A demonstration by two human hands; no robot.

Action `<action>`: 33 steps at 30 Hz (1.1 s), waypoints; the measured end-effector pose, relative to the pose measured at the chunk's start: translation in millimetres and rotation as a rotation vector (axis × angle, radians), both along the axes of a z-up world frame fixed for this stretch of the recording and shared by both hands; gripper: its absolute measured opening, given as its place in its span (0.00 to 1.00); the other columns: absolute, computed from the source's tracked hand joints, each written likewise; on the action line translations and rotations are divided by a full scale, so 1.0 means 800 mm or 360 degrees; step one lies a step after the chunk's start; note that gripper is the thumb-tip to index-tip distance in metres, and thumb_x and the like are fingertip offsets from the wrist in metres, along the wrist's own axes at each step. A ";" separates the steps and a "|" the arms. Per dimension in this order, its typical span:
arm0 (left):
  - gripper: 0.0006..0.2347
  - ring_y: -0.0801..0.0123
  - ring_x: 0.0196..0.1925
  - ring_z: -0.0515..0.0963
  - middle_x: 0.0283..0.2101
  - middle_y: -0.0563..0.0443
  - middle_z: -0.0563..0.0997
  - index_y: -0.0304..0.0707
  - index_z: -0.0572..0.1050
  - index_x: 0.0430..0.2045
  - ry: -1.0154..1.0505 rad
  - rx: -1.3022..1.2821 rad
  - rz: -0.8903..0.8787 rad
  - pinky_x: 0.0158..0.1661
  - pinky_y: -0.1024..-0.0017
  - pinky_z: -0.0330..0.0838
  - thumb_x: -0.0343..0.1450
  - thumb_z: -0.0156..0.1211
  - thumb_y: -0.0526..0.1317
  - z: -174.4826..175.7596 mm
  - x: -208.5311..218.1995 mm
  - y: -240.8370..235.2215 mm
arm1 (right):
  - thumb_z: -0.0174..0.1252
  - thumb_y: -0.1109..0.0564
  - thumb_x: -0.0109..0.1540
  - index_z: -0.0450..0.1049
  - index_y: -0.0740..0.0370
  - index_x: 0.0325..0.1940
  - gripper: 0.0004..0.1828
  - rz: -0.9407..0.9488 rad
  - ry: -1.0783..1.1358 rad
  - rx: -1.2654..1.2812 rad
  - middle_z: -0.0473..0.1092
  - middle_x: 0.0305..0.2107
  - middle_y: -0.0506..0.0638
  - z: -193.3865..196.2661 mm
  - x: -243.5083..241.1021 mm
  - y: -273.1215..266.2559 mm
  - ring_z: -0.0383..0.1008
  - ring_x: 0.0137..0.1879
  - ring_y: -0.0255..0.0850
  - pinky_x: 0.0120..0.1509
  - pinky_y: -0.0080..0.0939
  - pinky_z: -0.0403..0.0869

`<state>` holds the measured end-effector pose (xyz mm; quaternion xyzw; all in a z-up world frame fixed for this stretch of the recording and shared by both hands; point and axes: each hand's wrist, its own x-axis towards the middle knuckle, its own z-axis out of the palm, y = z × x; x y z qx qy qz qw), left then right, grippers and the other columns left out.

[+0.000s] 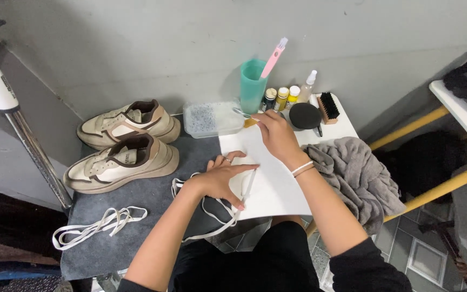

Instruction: The person uses a small brush to scrub a white shoelace that is laid out on a white sheet of paper. The person holds the lace steady with one hand while scrubbing it with the brush in the other hand.

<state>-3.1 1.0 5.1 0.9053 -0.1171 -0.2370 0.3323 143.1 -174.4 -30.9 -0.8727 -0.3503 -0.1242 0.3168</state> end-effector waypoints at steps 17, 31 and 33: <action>0.50 0.53 0.63 0.56 0.74 0.48 0.47 0.63 0.61 0.67 0.0017 0.0062 -0.0014 0.51 0.67 0.51 0.46 0.79 0.54 -0.003 0.004 0.000 | 0.52 0.65 0.68 0.79 0.60 0.52 0.13 0.0000 0.0006 -0.0092 0.75 0.38 0.55 0.007 -0.015 -0.024 0.79 0.42 0.50 0.46 0.43 0.77; 0.49 0.53 0.63 0.57 0.73 0.48 0.48 0.61 0.62 0.67 0.0017 0.0051 -0.0005 0.51 0.67 0.51 0.46 0.81 0.52 -0.002 0.004 -0.002 | 0.50 0.65 0.67 0.80 0.57 0.50 0.14 -0.0092 -0.0219 -0.0429 0.76 0.36 0.53 0.031 -0.016 -0.048 0.79 0.38 0.47 0.42 0.40 0.77; 0.49 0.52 0.63 0.58 0.73 0.47 0.48 0.60 0.62 0.67 0.0012 0.0060 -0.0001 0.52 0.67 0.52 0.46 0.81 0.52 -0.001 0.003 -0.002 | 0.50 0.64 0.67 0.79 0.57 0.52 0.14 -0.0199 -0.0235 -0.0339 0.75 0.36 0.52 0.038 -0.023 -0.052 0.78 0.38 0.46 0.41 0.40 0.77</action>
